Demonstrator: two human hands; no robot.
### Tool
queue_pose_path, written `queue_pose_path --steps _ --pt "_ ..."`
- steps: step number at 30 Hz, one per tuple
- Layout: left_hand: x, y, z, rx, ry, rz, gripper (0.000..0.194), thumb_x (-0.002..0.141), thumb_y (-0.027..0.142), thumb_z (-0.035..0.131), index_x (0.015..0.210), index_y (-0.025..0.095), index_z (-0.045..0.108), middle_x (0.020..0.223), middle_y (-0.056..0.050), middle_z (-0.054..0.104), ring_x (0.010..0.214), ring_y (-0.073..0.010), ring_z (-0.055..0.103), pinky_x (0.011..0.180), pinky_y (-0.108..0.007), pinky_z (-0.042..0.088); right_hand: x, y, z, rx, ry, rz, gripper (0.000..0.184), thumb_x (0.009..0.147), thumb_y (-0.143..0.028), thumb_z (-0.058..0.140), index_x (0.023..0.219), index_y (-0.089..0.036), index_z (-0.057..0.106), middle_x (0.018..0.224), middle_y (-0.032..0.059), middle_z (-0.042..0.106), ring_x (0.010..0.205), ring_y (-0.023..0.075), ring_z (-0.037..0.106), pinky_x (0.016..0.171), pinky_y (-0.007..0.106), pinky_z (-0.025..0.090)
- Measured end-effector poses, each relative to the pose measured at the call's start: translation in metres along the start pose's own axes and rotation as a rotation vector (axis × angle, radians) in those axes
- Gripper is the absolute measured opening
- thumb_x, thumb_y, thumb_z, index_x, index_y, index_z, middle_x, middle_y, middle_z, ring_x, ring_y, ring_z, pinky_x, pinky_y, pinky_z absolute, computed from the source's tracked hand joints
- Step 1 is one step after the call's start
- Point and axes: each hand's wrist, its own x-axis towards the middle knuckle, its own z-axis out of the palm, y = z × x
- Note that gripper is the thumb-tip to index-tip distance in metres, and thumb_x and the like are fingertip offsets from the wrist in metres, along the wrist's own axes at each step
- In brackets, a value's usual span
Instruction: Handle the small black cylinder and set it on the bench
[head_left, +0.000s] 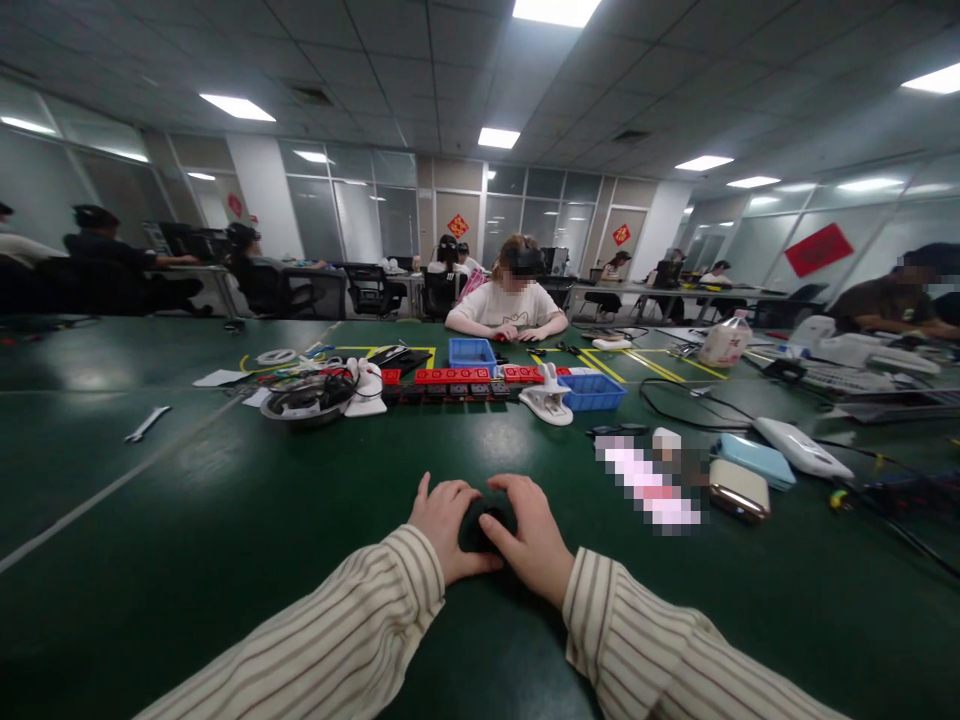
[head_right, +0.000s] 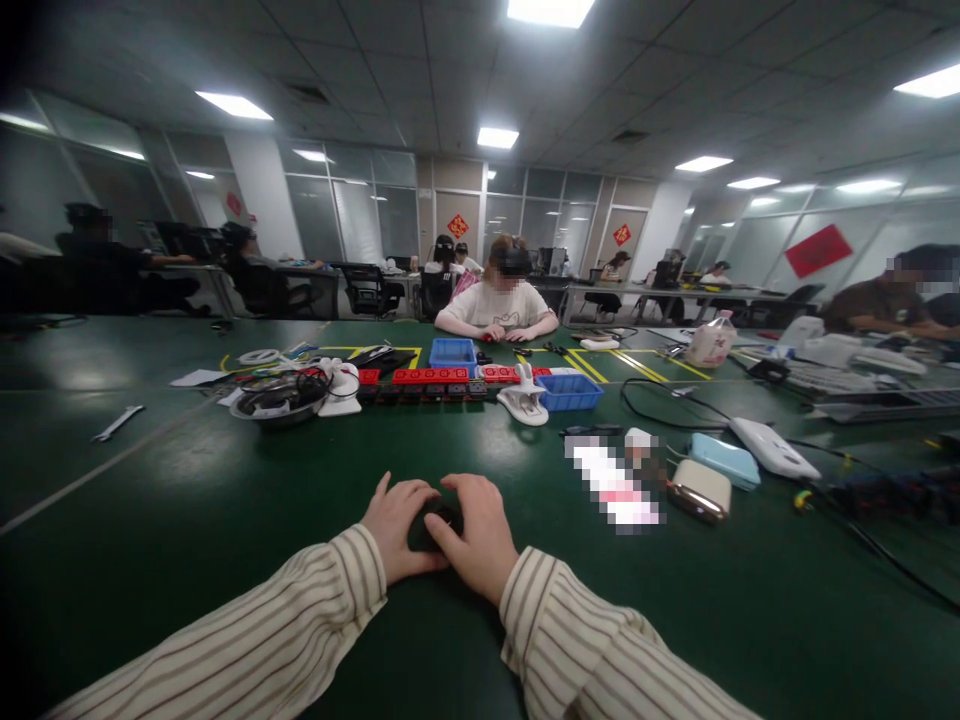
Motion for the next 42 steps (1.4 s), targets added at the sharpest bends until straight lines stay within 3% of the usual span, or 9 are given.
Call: queue_pose_path --steps 4,9,17,21,24,28,32,36,42 --pt "0.0 0.006 -0.003 0.041 0.027 -0.031 0.042 0.057 0.046 0.069 0.084 0.016 0.057 0.09 -0.007 0.057 0.095 -0.0268 0.052 0.1 -0.06 0.011 0.001 -0.001 0.004 -0.064 -0.002 0.042 0.023 0.074 -0.033 0.059 0.086 -0.016 0.05 0.081 0.0046 0.052 0.076 0.0201 0.047 0.07 0.034 0.037" --pt "0.001 0.002 0.0 0.03 -0.011 0.007 0.021 0.061 0.032 0.064 0.076 0.018 0.059 0.086 -0.004 0.058 0.09 -0.0233 0.054 0.101 -0.057 0.013 0.002 -0.006 0.002 -0.096 -0.081 -0.008 0.013 0.072 -0.025 0.06 0.08 -0.017 0.053 0.08 0.0033 0.052 0.078 0.0193 0.045 0.072 0.033 0.035" --pt "0.003 -0.002 0.0 0.003 -0.039 0.06 0.027 0.061 0.03 0.06 0.086 0.019 0.059 0.089 -0.003 0.061 0.091 -0.0233 0.056 0.1 -0.057 0.018 0.004 -0.011 -0.003 -0.042 -0.117 -0.147 0.021 0.069 -0.011 0.048 0.087 -0.019 0.056 0.086 0.0031 0.058 0.084 0.0185 0.048 0.077 0.033 0.038" --pt "0.0 0.002 -0.003 0.019 -0.006 0.034 0.044 0.06 0.037 0.062 0.098 0.016 0.055 0.097 -0.008 0.06 0.096 -0.0262 0.054 0.101 -0.057 0.014 0.005 -0.01 -0.003 -0.054 -0.072 -0.106 0.026 0.07 -0.019 0.053 0.096 -0.017 0.052 0.097 0.006 0.056 0.093 0.0214 0.047 0.084 0.037 0.035" --pt "-0.003 0.007 -0.005 0.039 0.024 0.006 0.056 0.058 0.044 0.064 0.103 0.014 0.052 0.102 -0.01 0.058 0.102 -0.0274 0.049 0.104 -0.054 0.006 0.003 -0.005 0.001 -0.076 -0.053 -0.026 0.03 0.073 -0.033 0.058 0.096 -0.015 0.05 0.096 0.008 0.055 0.091 0.0235 0.046 0.082 0.039 0.036" --pt "0.0 0.011 -0.004 0.053 0.014 -0.007 0.043 0.057 0.042 0.066 0.089 0.015 0.058 0.091 -0.007 0.059 0.095 -0.0256 0.052 0.104 -0.053 0.008 0.004 -0.001 0.007 -0.104 -0.068 0.043 0.027 0.072 -0.039 0.061 0.081 -0.017 0.05 0.08 0.0051 0.054 0.076 0.0214 0.046 0.068 0.035 0.037" --pt "0.004 0.006 0.0 0.03 -0.012 -0.011 0.028 0.057 0.037 0.068 0.076 0.016 0.06 0.083 -0.005 0.06 0.088 -0.024 0.055 0.102 -0.054 0.016 0.007 -0.002 0.006 -0.102 -0.083 0.038 0.02 0.072 -0.032 0.063 0.076 -0.017 0.051 0.075 0.004 0.053 0.073 0.0204 0.046 0.066 0.033 0.037" --pt "0.005 -0.002 0.003 -0.034 -0.056 -0.006 0.03 0.058 0.033 0.068 0.082 0.018 0.061 0.088 -0.004 0.06 0.091 -0.0232 0.054 0.101 -0.052 0.022 0.008 -0.006 0.002 -0.039 -0.134 -0.026 0.012 0.072 -0.02 0.059 0.083 -0.018 0.056 0.083 0.0044 0.057 0.082 0.021 0.048 0.075 0.035 0.038" --pt "0.003 -0.006 0.002 -0.085 -0.074 -0.011 0.045 0.059 0.034 0.068 0.1 0.021 0.055 0.101 -0.004 0.057 0.101 -0.0236 0.051 0.101 -0.052 0.022 0.005 -0.008 0.001 0.022 -0.118 -0.071 0.028 0.071 -0.017 0.051 0.098 -0.019 0.053 0.1 0.0061 0.056 0.096 0.0227 0.047 0.086 0.039 0.036"
